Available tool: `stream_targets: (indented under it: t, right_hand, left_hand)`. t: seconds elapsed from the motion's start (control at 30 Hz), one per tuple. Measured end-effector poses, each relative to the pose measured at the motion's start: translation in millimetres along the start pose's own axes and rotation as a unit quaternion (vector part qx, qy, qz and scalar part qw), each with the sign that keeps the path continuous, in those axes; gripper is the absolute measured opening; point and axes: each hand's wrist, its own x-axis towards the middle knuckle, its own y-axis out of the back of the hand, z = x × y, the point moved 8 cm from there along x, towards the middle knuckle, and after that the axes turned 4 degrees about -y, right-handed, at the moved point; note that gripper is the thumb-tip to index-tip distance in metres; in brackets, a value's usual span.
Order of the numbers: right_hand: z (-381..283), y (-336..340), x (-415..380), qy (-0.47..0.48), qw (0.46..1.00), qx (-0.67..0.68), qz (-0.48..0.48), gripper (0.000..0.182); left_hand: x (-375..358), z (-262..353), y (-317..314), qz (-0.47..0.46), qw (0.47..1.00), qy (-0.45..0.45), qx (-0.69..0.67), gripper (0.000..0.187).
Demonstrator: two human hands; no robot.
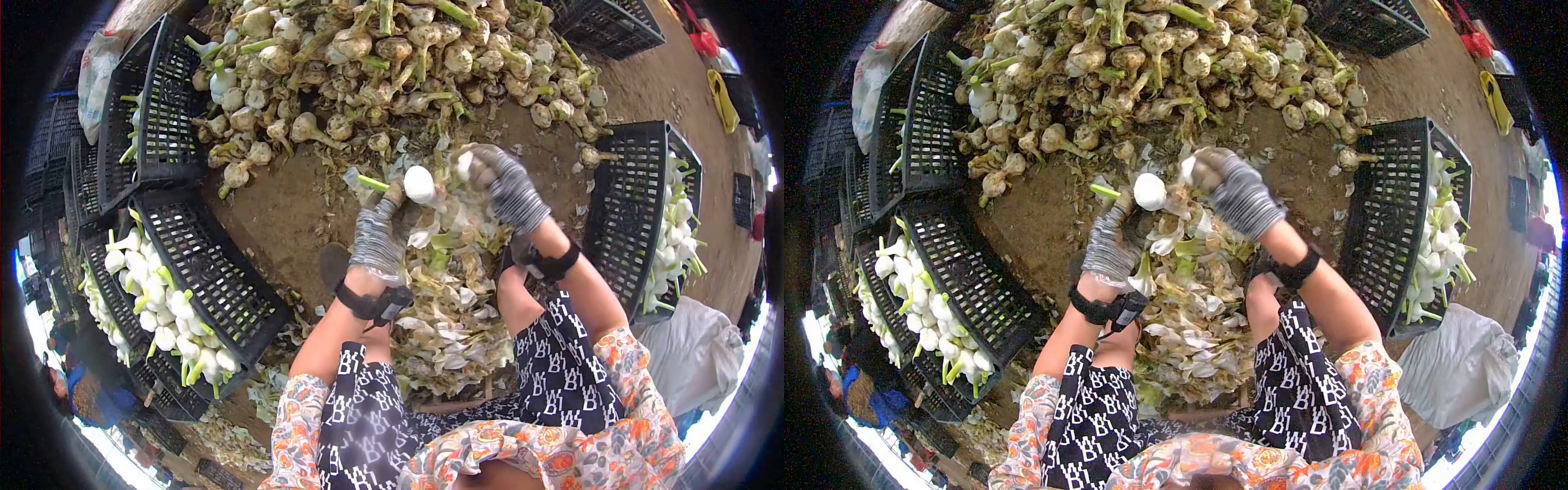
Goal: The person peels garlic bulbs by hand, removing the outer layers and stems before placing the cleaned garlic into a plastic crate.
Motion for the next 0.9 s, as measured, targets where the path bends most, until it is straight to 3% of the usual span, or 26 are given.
stream_targets:
  t: [0.03,0.07,0.1,0.17,0.2,0.23,0.27,0.3,0.33,0.43,0.5,0.53,0.57,0.6,0.63,0.67,0.7,0.77,0.87,0.9]
  right_hand:
    - [-17,-8,-3,0.058,0.998,-0.017,-0.016,0.022]
    - [-9,-19,-4,-0.004,0.999,-0.013,-0.046,0.022]
    - [-2,-31,-6,-0.063,0.995,-0.007,-0.077,0.021]
    - [-4,-42,-6,-0.038,0.994,-0.035,-0.095,0.022]
    - [15,-50,-5,-0.047,0.993,-0.012,-0.109,0.023]
    - [27,-55,-2,-0.059,0.991,0.010,-0.121,0.024]
    - [38,-57,0,-0.159,0.974,0.071,-0.148,0.026]
    - [51,-56,-4,-0.261,0.941,0.127,-0.172,0.028]
    - [67,-53,0,-0.221,0.957,0.091,-0.167,0.031]
    - [79,-47,4,-0.221,0.959,0.042,-0.172,0.031]
    - [91,-47,8,-0.203,0.965,0.052,-0.155,0.032]
    - [93,-48,11,-0.203,0.966,0.046,-0.155,0.032]
    - [88,-50,14,-0.202,0.966,0.041,-0.155,0.032]
    - [81,-49,17,-0.191,0.970,0.018,-0.147,0.031]
    - [77,-52,18,-0.198,0.968,0.030,-0.148,0.030]
    - [75,-54,20,-0.206,0.966,0.041,-0.149,0.030]
    - [73,-56,20,-0.214,0.964,0.052,-0.150,0.030]
    - [66,-62,19,-0.199,0.965,0.030,-0.168,0.030]
    - [42,-65,17,-0.155,0.970,-0.010,-0.189,0.030]
    - [47,-68,16,-0.160,0.967,-0.013,-0.198,0.031]
  left_hand:
    - [-3,4,-1,0.007,1.000,-0.018,0.015,0.031]
    - [-5,10,0,0.016,0.999,-0.039,0.028,0.030]
    - [-6,7,9,0.042,0.999,0.004,-0.002,0.030]
    - [-5,14,26,0.092,0.991,0.074,-0.063,0.031]
    - [-6,35,33,0.120,0.990,0.020,-0.074,0.033]
    - [-6,59,34,0.068,0.985,0.004,-0.158,0.032]
    - [-10,93,36,0.075,0.977,-0.042,-0.194,0.030]
    - [-17,143,33,0.038,0.978,-0.153,-0.135,0.030]
    - [-27,189,31,0.002,0.952,-0.239,-0.193,0.031]
    - [-83,287,-3,-0.127,0.874,-0.452,-0.129,0.034]
    - [-93,304,-12,-0.109,0.851,-0.514,-0.031,0.038]
    - [-91,294,-20,-0.053,0.843,-0.534,0.040,0.034]
    - [-73,284,-26,0.070,0.841,-0.508,0.173,0.030]
    - [-68,259,-45,0.122,0.788,-0.470,0.378,0.026]
    - [-27,241,-26,0.047,0.754,-0.468,0.458,0.025]
    - [-25,213,-51,0.047,0.612,-0.486,0.622,0.028]
    - [10,190,-35,0.033,0.548,-0.471,0.691,0.042]
    - [59,161,-8,0.129,0.437,-0.284,0.843,0.054]
    - [102,133,0,0.119,0.334,-0.266,0.897,0.058]
    - [111,131,6,0.126,0.355,-0.259,0.890,0.060]
